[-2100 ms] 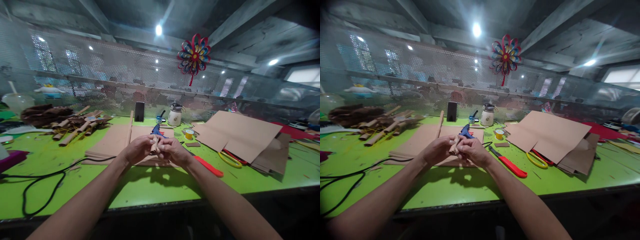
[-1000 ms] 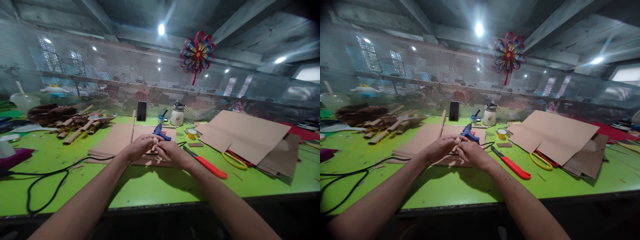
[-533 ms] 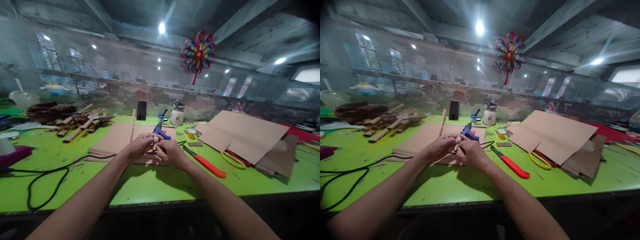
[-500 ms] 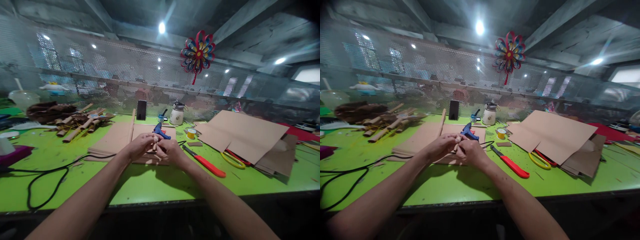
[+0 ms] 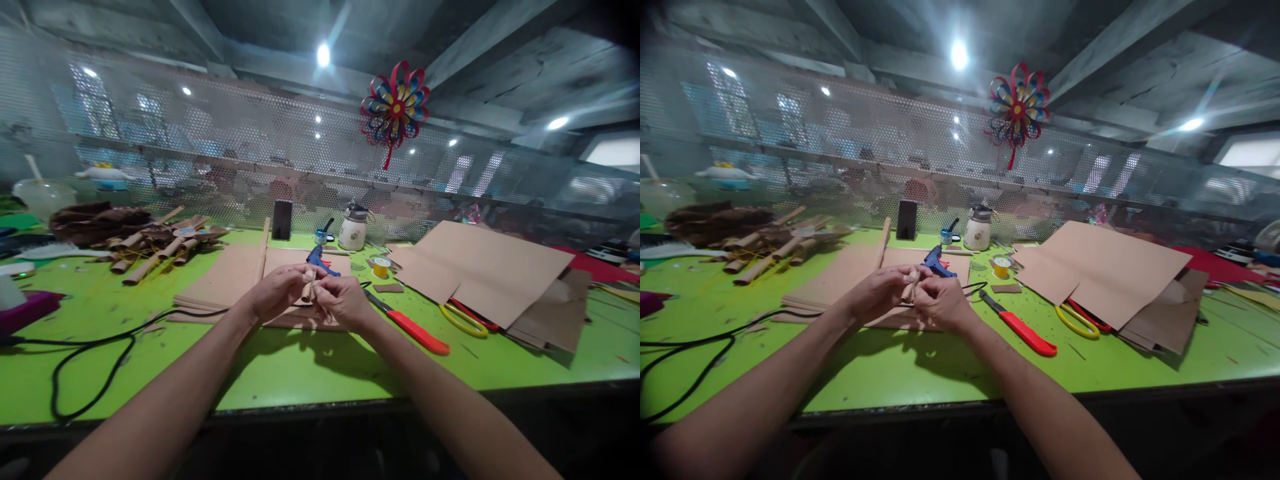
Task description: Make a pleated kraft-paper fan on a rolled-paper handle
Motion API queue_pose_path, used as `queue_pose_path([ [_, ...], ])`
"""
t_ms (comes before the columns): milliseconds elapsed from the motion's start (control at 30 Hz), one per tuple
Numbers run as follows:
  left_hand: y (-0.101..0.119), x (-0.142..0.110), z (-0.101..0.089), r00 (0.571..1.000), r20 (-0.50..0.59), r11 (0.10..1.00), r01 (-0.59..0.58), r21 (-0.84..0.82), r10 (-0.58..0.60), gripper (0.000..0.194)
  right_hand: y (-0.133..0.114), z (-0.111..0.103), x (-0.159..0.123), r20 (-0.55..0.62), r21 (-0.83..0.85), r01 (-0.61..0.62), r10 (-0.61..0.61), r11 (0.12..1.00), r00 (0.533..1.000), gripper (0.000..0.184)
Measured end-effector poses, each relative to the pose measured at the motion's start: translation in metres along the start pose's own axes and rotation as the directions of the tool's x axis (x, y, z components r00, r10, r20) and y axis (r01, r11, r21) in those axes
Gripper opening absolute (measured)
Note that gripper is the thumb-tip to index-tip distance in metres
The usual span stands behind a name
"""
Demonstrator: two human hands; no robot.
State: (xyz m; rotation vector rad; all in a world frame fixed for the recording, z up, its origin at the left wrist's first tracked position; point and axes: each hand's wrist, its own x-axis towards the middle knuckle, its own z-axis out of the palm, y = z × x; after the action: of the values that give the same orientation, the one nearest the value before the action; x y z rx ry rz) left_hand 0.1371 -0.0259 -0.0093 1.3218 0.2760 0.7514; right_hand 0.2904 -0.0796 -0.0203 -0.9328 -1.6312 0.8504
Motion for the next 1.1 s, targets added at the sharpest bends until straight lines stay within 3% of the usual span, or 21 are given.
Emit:
queue_pose_path([
  [333,0.005,-0.003,0.000,0.998,0.065,0.999,-0.019,-0.037,0.021,0.034,0.002,-0.003,-0.001,0.048,0.250,-0.049,0.039,0.967,0.998,0.037],
  [567,0.006,-0.003,0.000,0.999,0.051,1.000,-0.007,-0.012,0.008,0.026,-0.002,-0.011,0.001,0.093,0.260,-0.020,-0.004,0.965,0.996,0.035],
  [633,0.004,-0.002,0.000,0.999,0.039,1.000,-0.015,-0.001,0.015,0.024,-0.002,-0.012,0.001,0.047,0.195,0.007,-0.017,0.981,0.999,0.034],
  [700,0.002,-0.001,-0.001,0.999,0.030,1.000,-0.018,0.014,0.018,0.022,0.000,-0.012,0.001,0.003,0.018,0.080,-0.080,0.997,0.997,0.030],
  [833,-0.002,0.001,-0.003,1.000,0.003,0.999,-0.005,0.031,0.005,0.024,0.001,-0.012,0.001,0.027,-0.328,0.235,-0.240,0.915,0.970,0.021],
  [1000,-0.002,0.001,-0.004,1.000,-0.009,1.000,0.006,0.026,-0.006,0.023,-0.002,-0.017,0.002,0.128,-0.422,0.333,-0.309,0.843,0.943,0.018],
  [1100,-0.002,0.001,-0.003,1.000,-0.011,1.000,-0.001,0.010,0.001,0.025,-0.001,-0.017,0.004,0.129,-0.425,0.353,-0.330,0.834,0.935,0.016],
])
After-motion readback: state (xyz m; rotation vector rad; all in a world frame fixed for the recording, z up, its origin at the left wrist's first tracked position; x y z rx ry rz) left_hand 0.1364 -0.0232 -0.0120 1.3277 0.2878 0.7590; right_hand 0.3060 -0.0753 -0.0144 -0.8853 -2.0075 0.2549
